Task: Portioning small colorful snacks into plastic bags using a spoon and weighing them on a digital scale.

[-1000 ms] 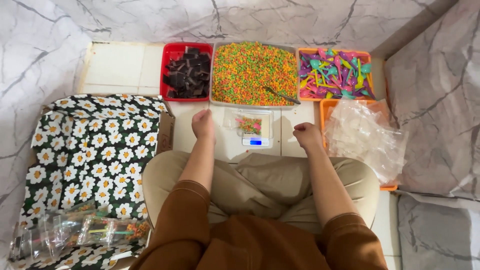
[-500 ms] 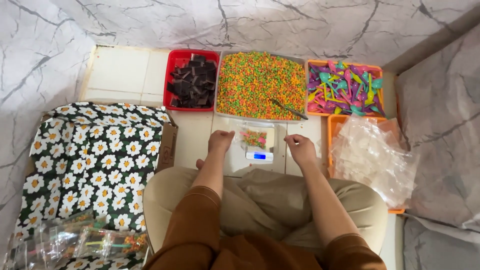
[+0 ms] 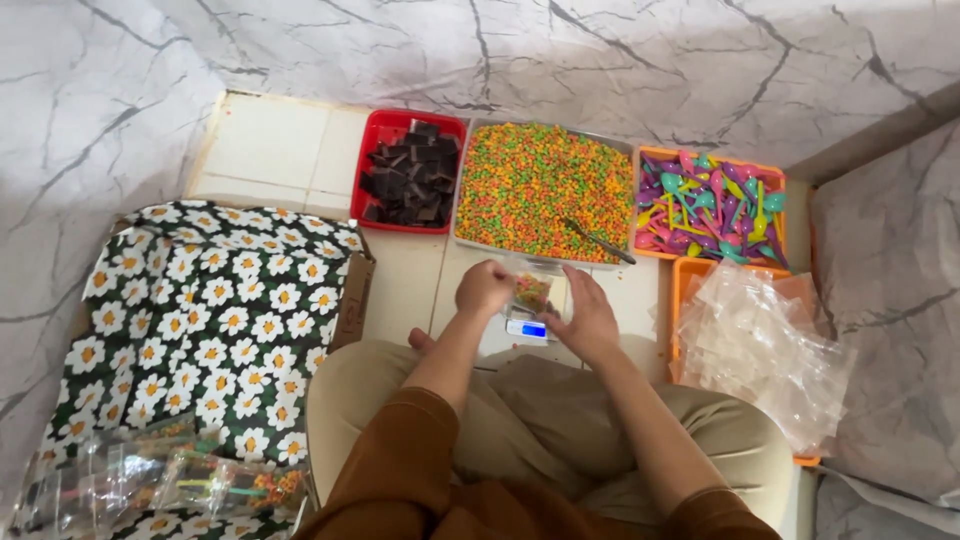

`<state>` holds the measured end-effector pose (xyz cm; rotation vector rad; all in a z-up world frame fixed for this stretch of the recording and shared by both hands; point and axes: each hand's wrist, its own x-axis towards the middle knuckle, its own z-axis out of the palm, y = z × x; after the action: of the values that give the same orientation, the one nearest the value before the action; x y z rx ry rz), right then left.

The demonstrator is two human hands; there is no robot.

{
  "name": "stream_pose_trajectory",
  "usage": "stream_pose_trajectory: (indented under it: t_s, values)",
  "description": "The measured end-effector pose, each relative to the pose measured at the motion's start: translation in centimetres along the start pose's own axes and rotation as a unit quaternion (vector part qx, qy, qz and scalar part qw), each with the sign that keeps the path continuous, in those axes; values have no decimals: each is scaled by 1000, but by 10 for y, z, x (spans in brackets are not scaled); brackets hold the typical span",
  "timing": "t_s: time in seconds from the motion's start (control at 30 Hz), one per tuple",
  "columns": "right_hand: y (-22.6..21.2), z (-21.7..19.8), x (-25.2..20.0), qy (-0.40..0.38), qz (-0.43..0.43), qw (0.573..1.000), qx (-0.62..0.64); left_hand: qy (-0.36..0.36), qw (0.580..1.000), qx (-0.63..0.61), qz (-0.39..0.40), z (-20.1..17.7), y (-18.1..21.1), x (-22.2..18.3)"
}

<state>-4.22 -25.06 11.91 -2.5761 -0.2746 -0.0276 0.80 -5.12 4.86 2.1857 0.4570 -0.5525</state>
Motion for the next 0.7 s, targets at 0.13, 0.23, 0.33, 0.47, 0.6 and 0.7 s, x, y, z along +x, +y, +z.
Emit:
stream_pose_trajectory:
  t_s: [0.13,0.23,0.33,0.47,0.6,0.7]
  values:
    - [-27,26,9,6,-23,999,-39,63,985,61,147,-50,60,-85]
    - [-32,51,27,168,-129,977,-1,84,967,67,230,-79,71,-120]
    - [-65,39,45,193,-186,958,104,182,939,52,286,-92,52,-120]
    - [-89,52,69,182,-117,959,186,163,957,-122,207,-156,30,-109]
    - [-115,65,95,181,-62,945,265,339,899,17,275,-175,-36,-33]
    - [-127,73,109,173,-57,942,282,282,909,117,283,-159,-60,15]
